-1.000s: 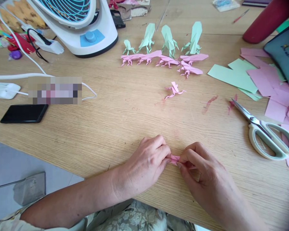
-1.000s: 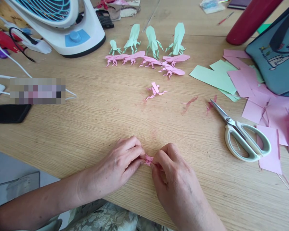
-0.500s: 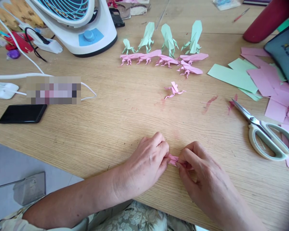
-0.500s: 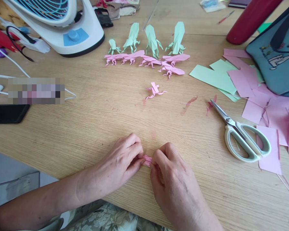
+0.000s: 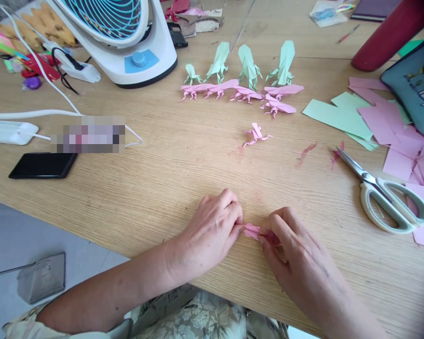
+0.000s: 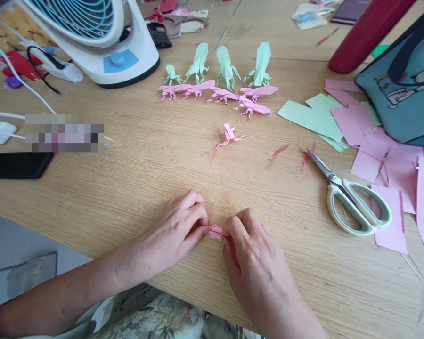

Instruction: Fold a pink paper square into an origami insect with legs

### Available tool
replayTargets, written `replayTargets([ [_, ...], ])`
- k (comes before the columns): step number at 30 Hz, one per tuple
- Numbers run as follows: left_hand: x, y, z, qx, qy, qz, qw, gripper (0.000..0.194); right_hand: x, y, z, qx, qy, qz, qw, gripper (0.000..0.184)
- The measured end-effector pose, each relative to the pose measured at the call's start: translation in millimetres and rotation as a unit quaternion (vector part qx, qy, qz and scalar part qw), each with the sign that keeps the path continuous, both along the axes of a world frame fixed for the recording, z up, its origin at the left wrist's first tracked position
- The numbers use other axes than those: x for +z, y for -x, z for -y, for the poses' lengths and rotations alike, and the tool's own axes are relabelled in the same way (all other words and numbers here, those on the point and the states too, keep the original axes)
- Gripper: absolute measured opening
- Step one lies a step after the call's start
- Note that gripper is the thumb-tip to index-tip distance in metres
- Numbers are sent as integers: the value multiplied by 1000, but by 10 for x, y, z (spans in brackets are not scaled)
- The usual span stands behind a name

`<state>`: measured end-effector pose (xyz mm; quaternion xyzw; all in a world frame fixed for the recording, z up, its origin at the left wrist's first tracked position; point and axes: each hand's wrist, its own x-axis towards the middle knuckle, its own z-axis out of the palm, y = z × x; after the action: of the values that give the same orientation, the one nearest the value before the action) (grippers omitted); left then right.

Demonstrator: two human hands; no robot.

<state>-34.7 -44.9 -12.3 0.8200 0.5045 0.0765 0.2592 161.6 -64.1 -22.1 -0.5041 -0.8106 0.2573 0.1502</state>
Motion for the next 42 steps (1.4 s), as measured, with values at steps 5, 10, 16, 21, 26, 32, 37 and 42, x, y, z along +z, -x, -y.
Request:
replayTargets([
  [5, -24, 33, -6, 15, 19, 45, 999, 5, -18, -15, 24, 25, -34, -26, 999, 18],
  [10, -18, 56, -28, -2, 32, 58, 998, 16, -61, -51, 64, 43, -74, -27, 996, 21],
  [16, -38, 58, -28, -1, 27, 66, 997, 18, -116, -163, 99, 110, -140, -13, 984, 33],
  [21, -67, 70, -21, -7, 16, 62, 998, 22, -108, -268, 105, 173, -170, 9, 970, 39],
  [26, -93, 87, -25, -10, -10, 56, 998, 19, -99, -308, 98, 202, -169, 18, 964, 46],
  [32, -141, 168, 74, -26, -81, 117, 990, 19, -134, -311, 103, 196, -165, 8, 967, 50],
  [37, -139, 238, 338, -125, -188, 36, 973, 40, -129, -302, 106, 192, -162, 8, 968, 47],
  [42, -138, 232, 455, -197, -121, -74, 970, 71, -126, -296, 91, 191, -176, 10, 966, 43],
])
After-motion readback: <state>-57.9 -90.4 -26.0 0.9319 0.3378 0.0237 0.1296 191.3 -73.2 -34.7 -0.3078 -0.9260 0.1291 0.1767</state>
